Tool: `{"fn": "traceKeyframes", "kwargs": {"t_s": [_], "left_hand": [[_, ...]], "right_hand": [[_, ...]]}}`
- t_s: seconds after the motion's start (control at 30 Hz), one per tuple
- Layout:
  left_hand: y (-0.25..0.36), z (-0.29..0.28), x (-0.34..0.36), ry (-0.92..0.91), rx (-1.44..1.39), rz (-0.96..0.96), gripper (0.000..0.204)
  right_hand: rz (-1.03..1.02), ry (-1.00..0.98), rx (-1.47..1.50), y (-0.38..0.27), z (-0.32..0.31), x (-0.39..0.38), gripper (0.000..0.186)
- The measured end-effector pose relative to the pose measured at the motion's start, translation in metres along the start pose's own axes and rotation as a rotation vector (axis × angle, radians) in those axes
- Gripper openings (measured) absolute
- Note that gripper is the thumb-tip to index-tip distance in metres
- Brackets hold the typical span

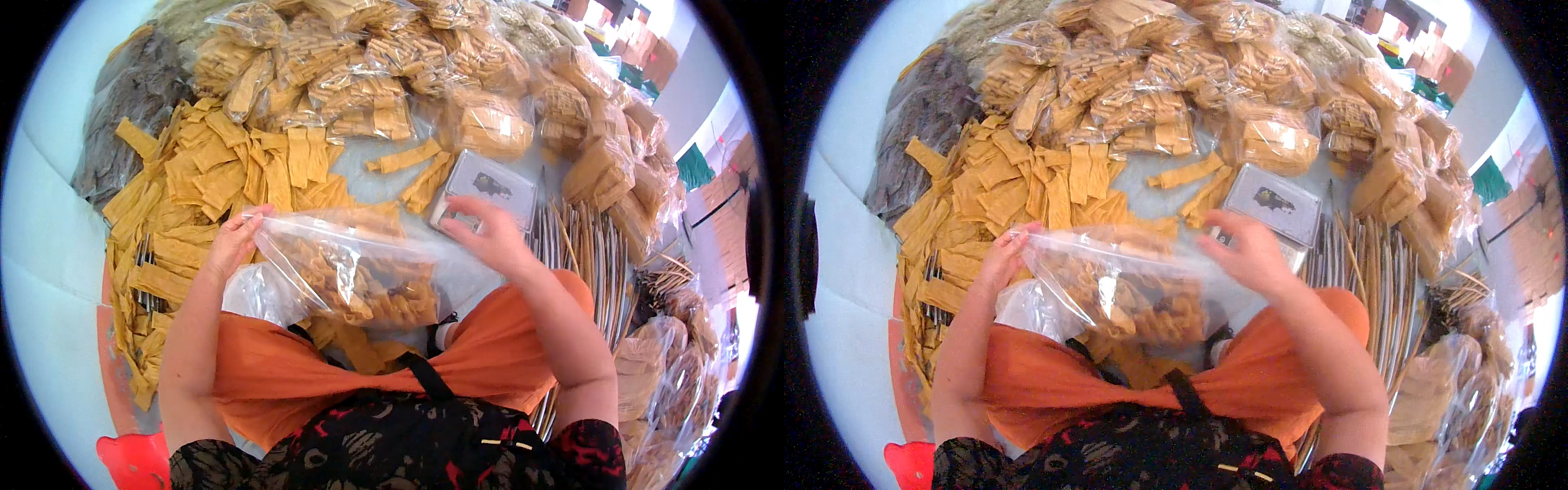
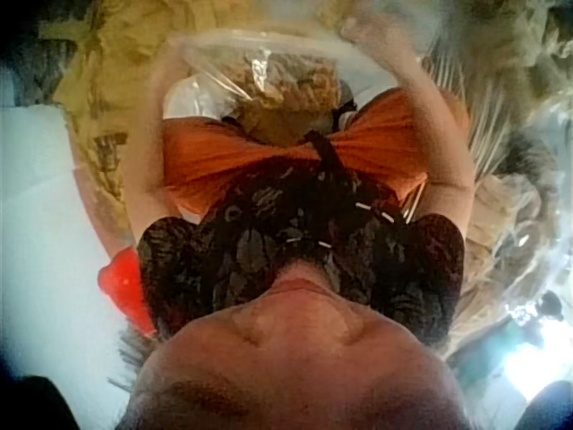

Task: The person picks up strips of dried bean curd from a pile on the floor, places them on a digital scale to check the weight, and then puts them into a large plastic bag.

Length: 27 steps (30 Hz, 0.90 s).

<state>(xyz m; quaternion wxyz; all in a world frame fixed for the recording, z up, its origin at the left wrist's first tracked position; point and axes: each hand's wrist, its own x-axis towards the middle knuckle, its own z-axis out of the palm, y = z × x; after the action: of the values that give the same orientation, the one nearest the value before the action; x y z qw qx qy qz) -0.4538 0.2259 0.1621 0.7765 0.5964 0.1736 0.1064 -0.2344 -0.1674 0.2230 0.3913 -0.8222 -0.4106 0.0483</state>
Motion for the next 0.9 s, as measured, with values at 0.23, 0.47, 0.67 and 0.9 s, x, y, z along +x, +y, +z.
{"fn": "traceKeyframes", "kwargs": {"t_s": [0.23, 0.47, 0.67, 0.9], "left_hand": [[0.009, -0.011, 0.002, -0.019, -0.2, 0.093, 0.021], [0.006, -0.018, 0.003, 0.003, -0.077, 0.069, 0.023], [0.01, -0.013, -0.003, -0.004, -0.041, 0.057, 0.026], [-0.001, -0.03, -0.006, 0.007, -0.009, 0.025, 0.029]], "right_hand": [[-0.167, -0.389, -0.213, -0.07, 0.096, 0.05, 0.028], [-0.244, -0.231, -0.22, -0.067, 0.086, 0.036, 0.018], [-0.222, -0.165, -0.269, -0.044, 0.053, 0.01, 0.015], [-0.043, -0.143, -0.271, 0.006, -0.003, -0.035, 0.02]]}}
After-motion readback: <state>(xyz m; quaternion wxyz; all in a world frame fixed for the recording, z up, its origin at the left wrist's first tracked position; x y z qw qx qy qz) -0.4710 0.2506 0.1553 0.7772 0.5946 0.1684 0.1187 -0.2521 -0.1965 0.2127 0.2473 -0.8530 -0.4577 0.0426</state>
